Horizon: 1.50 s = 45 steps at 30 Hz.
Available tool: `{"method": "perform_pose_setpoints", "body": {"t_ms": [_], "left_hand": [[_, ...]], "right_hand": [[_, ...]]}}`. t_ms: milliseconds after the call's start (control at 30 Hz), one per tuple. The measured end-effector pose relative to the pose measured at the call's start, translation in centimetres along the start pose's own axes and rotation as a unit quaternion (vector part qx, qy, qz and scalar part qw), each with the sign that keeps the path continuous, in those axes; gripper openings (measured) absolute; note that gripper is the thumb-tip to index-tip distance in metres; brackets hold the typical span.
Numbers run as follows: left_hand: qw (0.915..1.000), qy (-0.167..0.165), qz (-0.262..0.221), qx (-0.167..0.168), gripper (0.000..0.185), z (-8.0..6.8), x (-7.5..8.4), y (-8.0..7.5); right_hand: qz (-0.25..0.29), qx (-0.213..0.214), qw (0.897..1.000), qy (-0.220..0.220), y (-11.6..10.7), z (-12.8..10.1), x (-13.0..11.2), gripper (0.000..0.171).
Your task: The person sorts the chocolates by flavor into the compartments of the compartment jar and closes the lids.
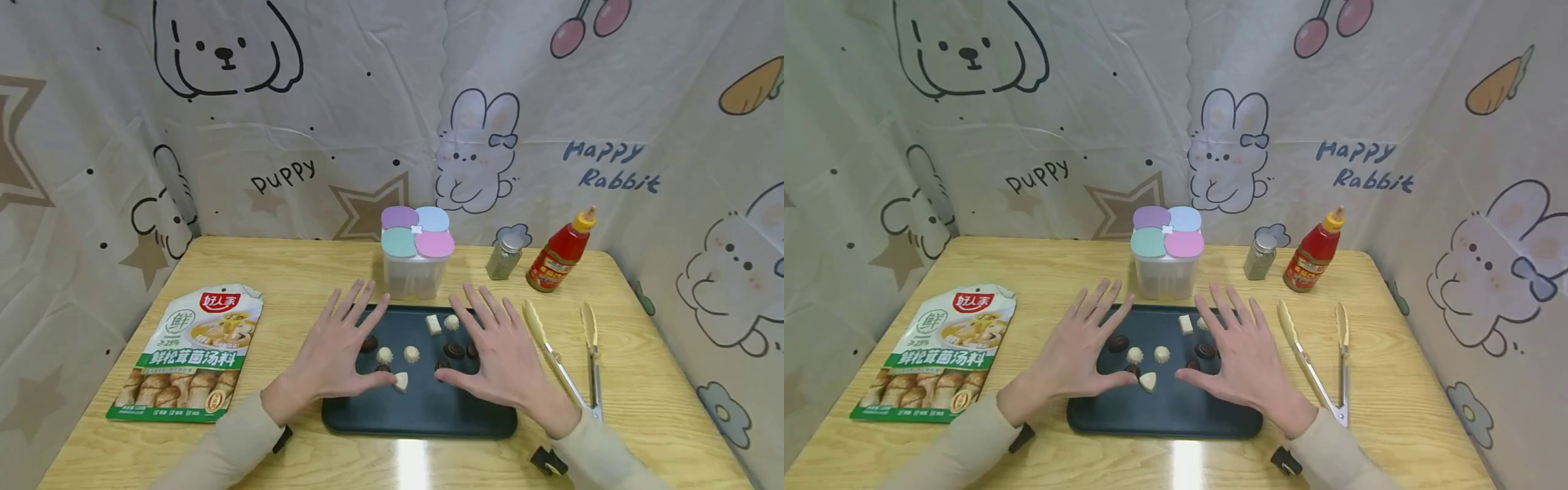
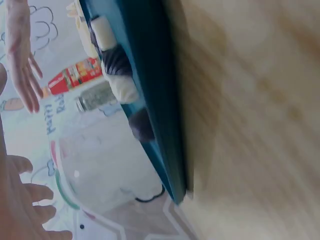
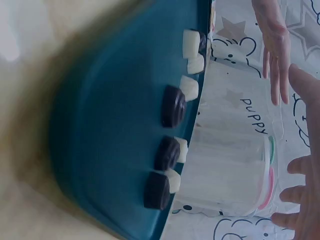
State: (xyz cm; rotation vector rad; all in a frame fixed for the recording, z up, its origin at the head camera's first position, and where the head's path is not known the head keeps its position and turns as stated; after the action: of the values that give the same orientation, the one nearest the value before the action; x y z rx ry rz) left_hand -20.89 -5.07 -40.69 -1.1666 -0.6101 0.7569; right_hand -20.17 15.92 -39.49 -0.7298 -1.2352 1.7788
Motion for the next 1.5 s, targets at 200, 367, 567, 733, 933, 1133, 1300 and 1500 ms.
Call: {"method": "perform_pose_setpoints", "body": {"t_ms": [200, 367, 567, 733, 933, 1133, 1300, 1500], "left_hand": [[0.9995, 0.002, -0.007, 0.031, 0.116, 0.8, -1.9, -1.5], [0.9984, 0.005, -0.013, 0.055, 0.118, 2.2, -3.4, -2.6], [0.9960, 0.024, -0.003, 0.086, 0.109, 4.5, -4.2, -3.3], [0.9951, 0.026, 0.002, 0.096, 0.090, 6.6, -4.4, -3.4], [0.9945, 0.019, -0.027, 0.100, 0.070, 8.9, -3.9, -3.4], [0.9932, 0.030, -0.014, 0.111, 0.056, 10.9, -2.9, -3.1], [0.9937, 0.025, 0.002, 0.109, 0.050, 12.3, -2.3, -2.6], [0.9923, 0.020, 0.014, 0.122, 0.042, 13.0, -2.1, -2.6]], "right_hand": [[0.024, 0.003, 1.000, -0.020, -0.6, 1.6, 0.6, 0.111], [0.034, 0.003, 0.999, -0.031, -1.0, 3.5, 1.3, 0.107], [0.061, 0.015, 0.996, -0.061, -1.3, 6.3, 2.6, 0.100], [0.098, 0.027, 0.990, -0.093, -1.2, 8.4, 4.0, 0.090], [0.134, 0.035, 0.985, -0.106, -0.9, 10.3, 5.6, 0.079], [0.145, 0.054, 0.980, -0.127, -0.6, 11.9, 6.1, 0.065], [0.128, 0.054, 0.979, -0.148, -0.5, 13.2, 6.3, 0.056], [0.117, 0.042, 0.979, -0.161, -0.3, 14.2, 6.2, 0.050]]}}
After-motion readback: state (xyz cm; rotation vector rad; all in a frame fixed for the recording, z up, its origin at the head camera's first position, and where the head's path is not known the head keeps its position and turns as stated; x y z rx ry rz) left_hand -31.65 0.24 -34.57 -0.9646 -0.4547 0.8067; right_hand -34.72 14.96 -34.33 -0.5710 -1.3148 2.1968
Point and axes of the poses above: each hand's wrist, its own z-axis towards the middle knuckle, its own y-axis out of the palm, x = y × z, the point moved 10 cm from there along z, towards the middle knuckle, and after that the axes turned 1 degree about -z, right-handed, at the moved point
